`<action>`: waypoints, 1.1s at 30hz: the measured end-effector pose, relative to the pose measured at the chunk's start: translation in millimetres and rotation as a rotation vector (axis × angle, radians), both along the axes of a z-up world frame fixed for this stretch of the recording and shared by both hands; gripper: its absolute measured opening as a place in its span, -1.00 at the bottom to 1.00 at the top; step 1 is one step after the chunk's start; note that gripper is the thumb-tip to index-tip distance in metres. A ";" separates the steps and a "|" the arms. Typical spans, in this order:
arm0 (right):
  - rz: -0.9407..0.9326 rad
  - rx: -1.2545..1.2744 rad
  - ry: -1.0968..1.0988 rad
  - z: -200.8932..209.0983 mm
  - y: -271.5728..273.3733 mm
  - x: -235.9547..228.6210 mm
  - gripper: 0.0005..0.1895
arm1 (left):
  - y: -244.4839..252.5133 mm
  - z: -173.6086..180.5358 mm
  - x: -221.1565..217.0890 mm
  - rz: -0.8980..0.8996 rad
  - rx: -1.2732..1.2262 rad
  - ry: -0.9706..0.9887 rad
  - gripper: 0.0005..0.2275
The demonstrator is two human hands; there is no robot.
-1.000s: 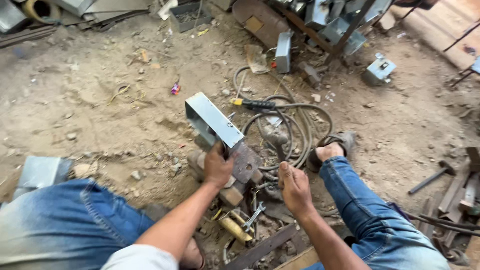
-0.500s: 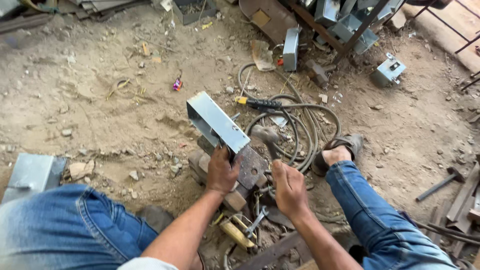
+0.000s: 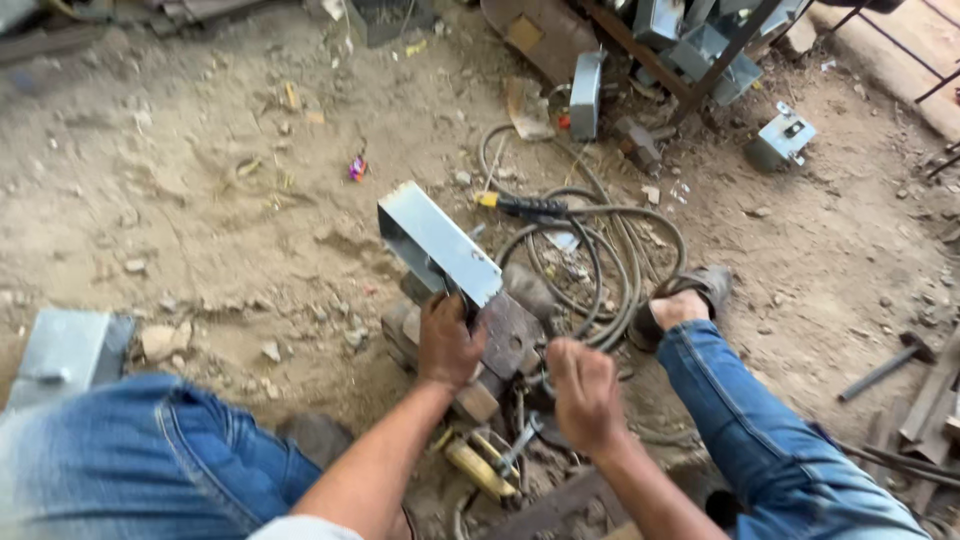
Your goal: The person fits a small metal panel and a handle onto a metal box, using a hammer to tap components into place and then securing the handle by hand.
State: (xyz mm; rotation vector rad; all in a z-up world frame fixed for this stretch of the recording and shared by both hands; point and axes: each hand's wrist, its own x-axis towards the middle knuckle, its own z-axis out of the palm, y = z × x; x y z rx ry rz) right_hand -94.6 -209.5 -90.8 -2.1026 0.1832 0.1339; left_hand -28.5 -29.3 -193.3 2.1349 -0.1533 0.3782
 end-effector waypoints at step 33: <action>-0.220 0.642 0.044 15.4 -36.7 0.2 -0.56 | 3.1 80.8 34.1 0.250 -0.656 0.819 -0.62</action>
